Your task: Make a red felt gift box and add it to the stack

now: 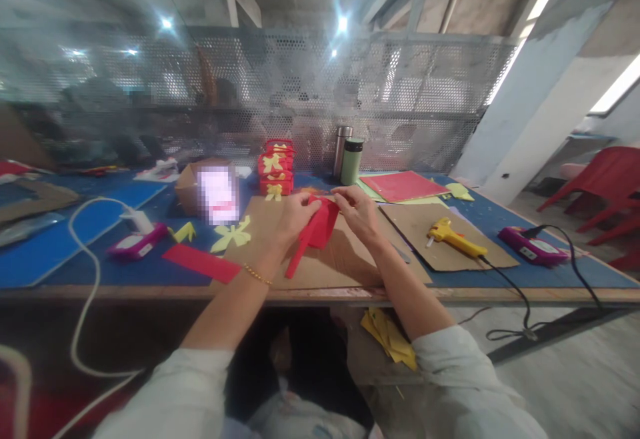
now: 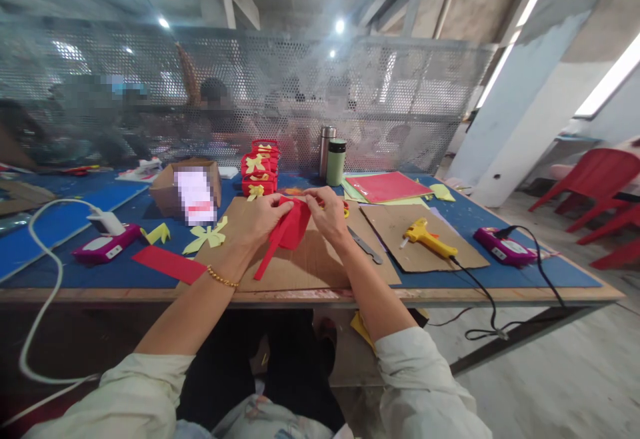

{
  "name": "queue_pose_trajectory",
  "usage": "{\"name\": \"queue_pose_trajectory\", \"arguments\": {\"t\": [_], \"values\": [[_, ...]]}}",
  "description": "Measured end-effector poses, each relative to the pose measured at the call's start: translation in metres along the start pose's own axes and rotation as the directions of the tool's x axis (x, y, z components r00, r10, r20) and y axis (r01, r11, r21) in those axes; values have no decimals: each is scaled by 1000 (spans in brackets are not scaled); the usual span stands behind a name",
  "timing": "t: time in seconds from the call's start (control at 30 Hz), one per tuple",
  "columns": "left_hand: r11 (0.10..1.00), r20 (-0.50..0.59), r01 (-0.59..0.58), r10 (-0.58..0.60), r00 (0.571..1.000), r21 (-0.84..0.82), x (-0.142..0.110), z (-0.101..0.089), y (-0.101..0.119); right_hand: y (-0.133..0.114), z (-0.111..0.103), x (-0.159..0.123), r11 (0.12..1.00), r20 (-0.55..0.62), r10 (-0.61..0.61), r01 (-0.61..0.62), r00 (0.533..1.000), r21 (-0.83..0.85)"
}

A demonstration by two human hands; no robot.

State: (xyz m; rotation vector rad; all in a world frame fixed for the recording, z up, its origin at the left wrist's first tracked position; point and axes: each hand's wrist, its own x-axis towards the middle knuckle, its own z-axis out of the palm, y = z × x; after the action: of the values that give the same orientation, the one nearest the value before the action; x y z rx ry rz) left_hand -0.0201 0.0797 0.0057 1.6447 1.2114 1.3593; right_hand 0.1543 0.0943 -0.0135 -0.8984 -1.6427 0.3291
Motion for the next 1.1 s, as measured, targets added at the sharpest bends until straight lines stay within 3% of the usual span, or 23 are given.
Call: {"name": "queue_pose_trajectory", "arguments": {"t": [0.1,0.23,0.63,1.1], "values": [[995,-9,-44,45,999,95,-3,0,3,0,2,1,967,141,175,-196,975,159],[983,36,-78,73,997,164,-5,0,9,-6,6,1,919,232,239,-297,943,259],[973,74,-50,35,997,225,-15,-6,33,-10,2,2,907,269,227,-304,936,292],[992,132,-84,72,989,91,-6,-3,12,-11,-3,2,868,327,257,-366,909,336]]}}
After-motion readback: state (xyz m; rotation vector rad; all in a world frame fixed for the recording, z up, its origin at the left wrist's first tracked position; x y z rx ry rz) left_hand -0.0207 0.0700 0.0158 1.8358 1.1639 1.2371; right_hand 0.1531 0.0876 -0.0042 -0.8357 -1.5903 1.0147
